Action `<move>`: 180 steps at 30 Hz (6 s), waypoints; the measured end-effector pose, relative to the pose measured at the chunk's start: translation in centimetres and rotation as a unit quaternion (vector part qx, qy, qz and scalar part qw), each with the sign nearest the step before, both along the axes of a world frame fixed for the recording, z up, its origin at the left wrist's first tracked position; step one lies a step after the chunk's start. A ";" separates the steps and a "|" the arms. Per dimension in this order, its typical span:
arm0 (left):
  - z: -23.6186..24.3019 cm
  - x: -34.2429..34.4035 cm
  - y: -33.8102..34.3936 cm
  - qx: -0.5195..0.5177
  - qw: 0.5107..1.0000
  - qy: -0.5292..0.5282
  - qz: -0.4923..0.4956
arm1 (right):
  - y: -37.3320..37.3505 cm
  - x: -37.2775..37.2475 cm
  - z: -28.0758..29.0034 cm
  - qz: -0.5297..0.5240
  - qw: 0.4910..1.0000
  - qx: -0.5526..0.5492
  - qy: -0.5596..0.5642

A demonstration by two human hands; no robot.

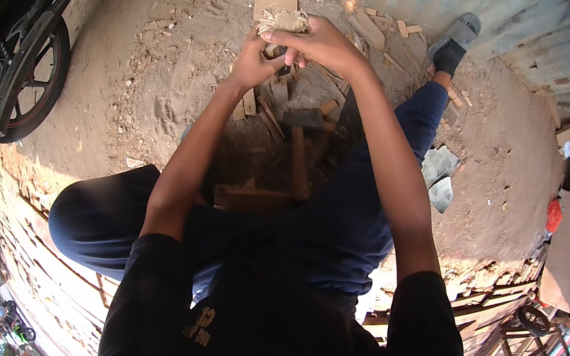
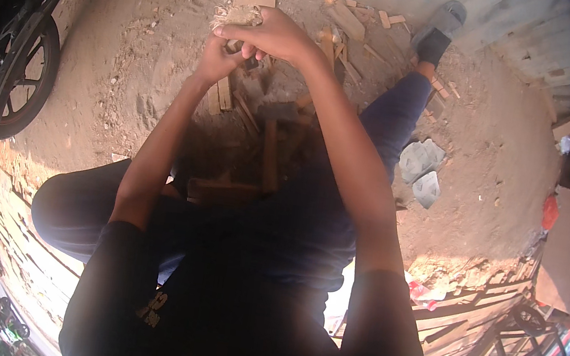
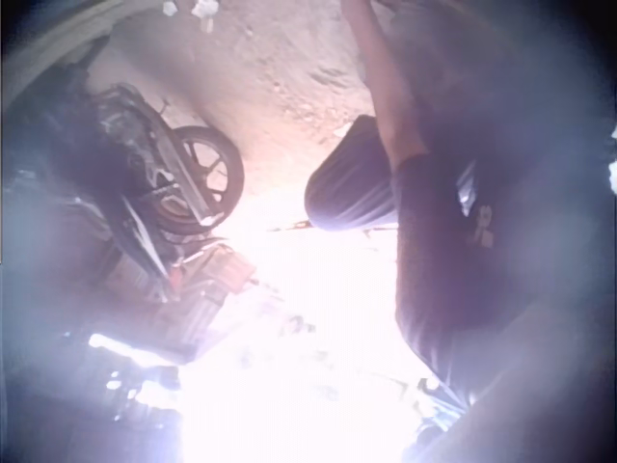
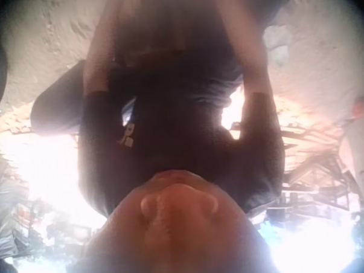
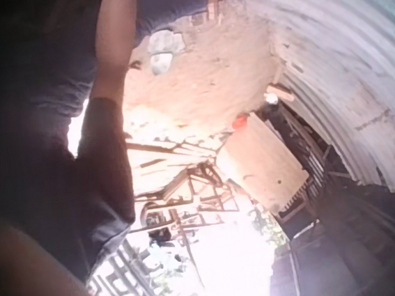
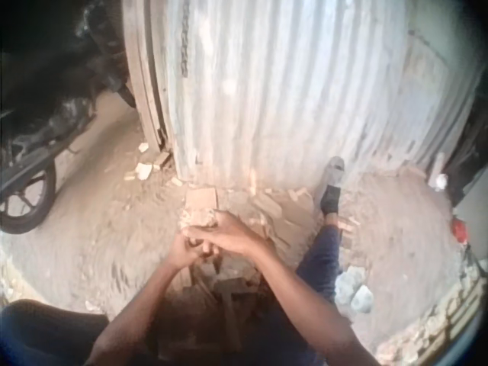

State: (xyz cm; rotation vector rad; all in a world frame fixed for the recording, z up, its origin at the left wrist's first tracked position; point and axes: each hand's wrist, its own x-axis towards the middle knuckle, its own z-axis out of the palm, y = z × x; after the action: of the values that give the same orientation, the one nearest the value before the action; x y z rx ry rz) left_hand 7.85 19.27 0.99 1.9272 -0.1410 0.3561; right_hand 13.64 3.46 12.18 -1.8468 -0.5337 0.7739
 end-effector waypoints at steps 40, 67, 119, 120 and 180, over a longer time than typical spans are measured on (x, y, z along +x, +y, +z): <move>0.1 0.2 -0.8 0.128 0.988 0.044 0.072 | -5.2 -9.2 11.2 -0.208 0.975 0.025 -0.077; 0.1 0.6 -0.8 0.122 0.989 0.055 0.056 | -4.7 -7.7 8.9 -0.157 0.979 -0.039 -0.126; 1.3 0.8 -2.1 -0.058 0.987 0.047 0.140 | -3.0 -8.3 14.5 -0.261 0.892 0.268 -0.255; 1.7 1.1 -2.6 -0.065 0.988 0.050 0.128 | -4.0 -9.6 11.0 -0.240 0.937 0.137 -0.214; -0.4 1.7 -2.6 -0.049 0.985 0.009 0.167 | -5.5 -7.4 6.1 -0.218 0.967 0.029 -0.129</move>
State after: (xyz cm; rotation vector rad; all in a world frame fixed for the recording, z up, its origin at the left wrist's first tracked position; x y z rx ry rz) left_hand 9.58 16.72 0.58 1.8550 0.2108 0.5577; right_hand 6.27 -2.02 18.31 -1.9281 -0.2890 0.2229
